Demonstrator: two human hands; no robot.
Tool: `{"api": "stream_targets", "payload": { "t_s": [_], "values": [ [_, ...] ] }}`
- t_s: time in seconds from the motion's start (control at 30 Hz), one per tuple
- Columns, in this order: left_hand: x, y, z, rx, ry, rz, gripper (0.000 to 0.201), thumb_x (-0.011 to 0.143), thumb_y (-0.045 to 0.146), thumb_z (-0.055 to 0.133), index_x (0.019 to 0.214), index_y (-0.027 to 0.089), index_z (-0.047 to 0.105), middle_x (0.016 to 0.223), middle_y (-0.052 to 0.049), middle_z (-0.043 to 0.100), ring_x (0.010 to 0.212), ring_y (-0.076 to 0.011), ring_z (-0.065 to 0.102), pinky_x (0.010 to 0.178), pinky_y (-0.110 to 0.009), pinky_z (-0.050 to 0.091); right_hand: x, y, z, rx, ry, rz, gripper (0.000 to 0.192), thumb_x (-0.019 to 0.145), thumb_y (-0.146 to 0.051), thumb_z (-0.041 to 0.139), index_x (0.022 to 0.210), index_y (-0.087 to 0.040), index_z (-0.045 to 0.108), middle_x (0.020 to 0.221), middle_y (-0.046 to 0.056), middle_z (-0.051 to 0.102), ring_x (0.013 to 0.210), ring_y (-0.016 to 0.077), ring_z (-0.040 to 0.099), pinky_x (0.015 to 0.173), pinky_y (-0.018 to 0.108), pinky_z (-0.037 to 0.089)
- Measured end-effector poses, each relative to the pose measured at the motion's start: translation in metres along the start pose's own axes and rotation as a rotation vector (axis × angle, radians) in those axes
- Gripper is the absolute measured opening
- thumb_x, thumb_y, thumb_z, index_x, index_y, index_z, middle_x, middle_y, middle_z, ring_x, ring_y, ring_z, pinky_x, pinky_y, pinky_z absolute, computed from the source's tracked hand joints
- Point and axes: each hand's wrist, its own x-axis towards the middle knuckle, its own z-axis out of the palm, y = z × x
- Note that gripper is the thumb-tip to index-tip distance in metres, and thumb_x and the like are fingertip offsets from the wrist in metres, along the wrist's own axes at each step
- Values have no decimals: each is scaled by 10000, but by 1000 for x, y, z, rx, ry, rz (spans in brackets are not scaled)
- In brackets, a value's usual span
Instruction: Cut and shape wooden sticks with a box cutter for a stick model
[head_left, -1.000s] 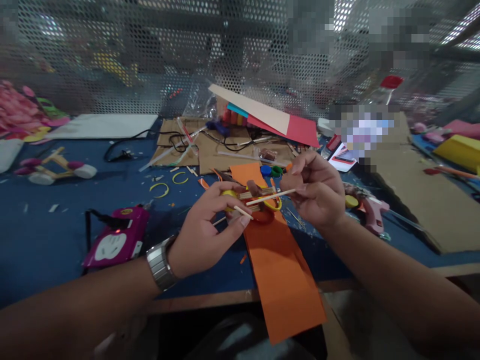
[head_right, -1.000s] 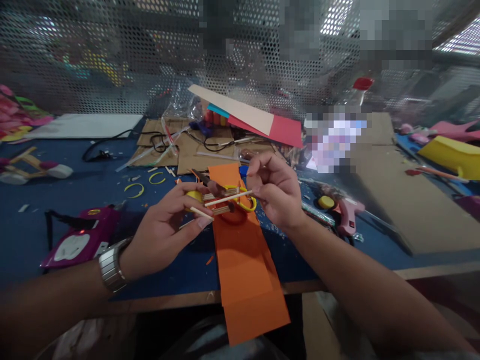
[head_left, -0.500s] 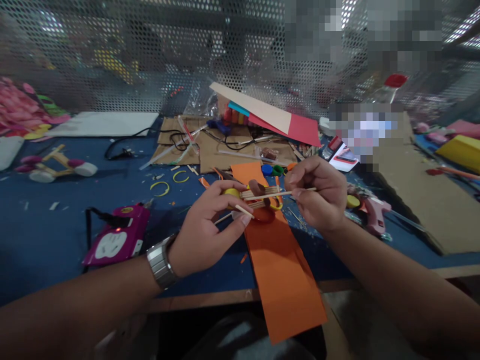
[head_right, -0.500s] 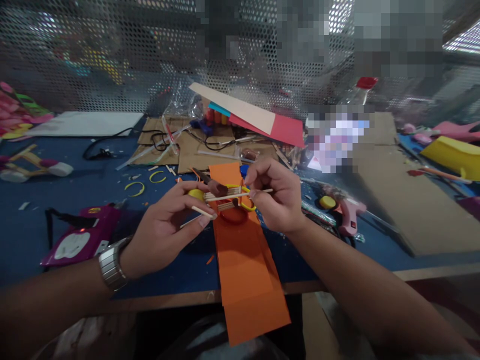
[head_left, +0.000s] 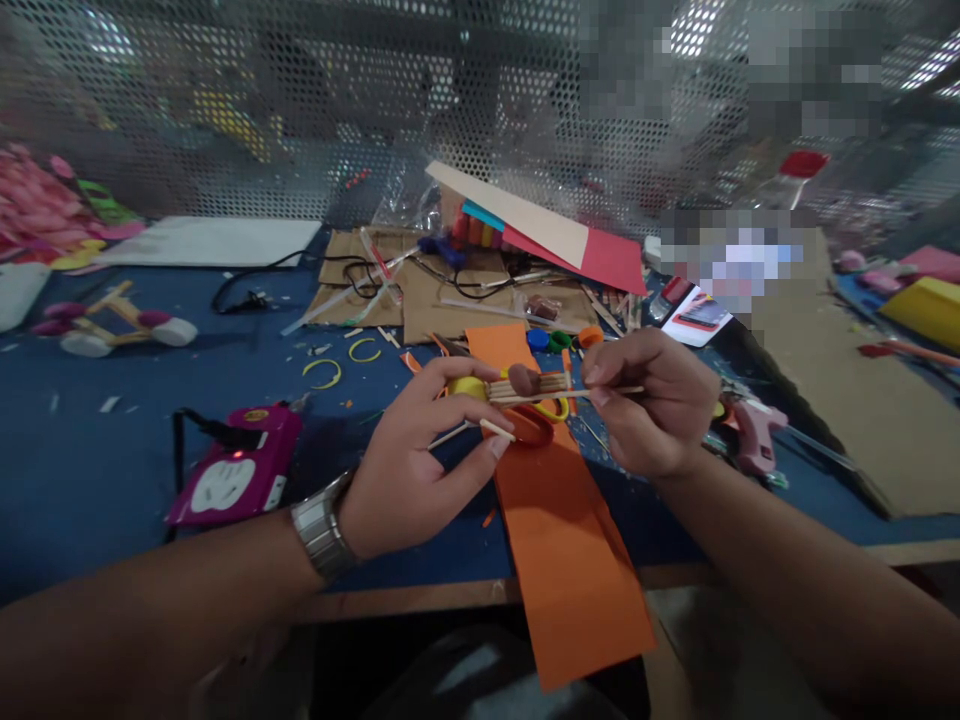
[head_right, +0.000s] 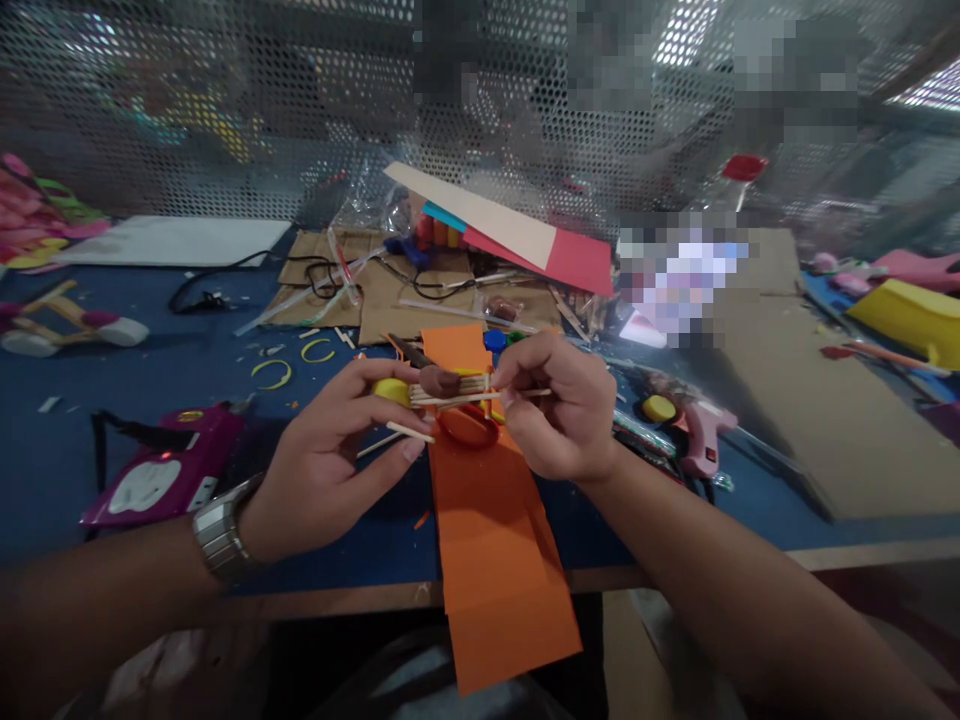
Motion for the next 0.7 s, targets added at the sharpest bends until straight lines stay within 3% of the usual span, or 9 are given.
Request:
{"api": "stream_targets", "payload": {
  "t_s": [0.4,0.7],
  "values": [
    [0,0,1,-12,7,1,109,926,178,762,992,247,816,1306,-120,710,1275,-294,679,1106,-434,530,0,0,1,-20,8,-5,114,791,-194,693,838,-274,759,780,47,655,684,220,593,569,361,431],
    [-2,-2,0,34,-11,36,130,952,155,725,1033,222,801,1328,-109,677,1302,-240,657,1120,-388,522,3,6,-3,-7,-43,-86,223,752,-107,660,880,-259,762,769,23,657,680,194,596,577,332,438]
  ]
}}
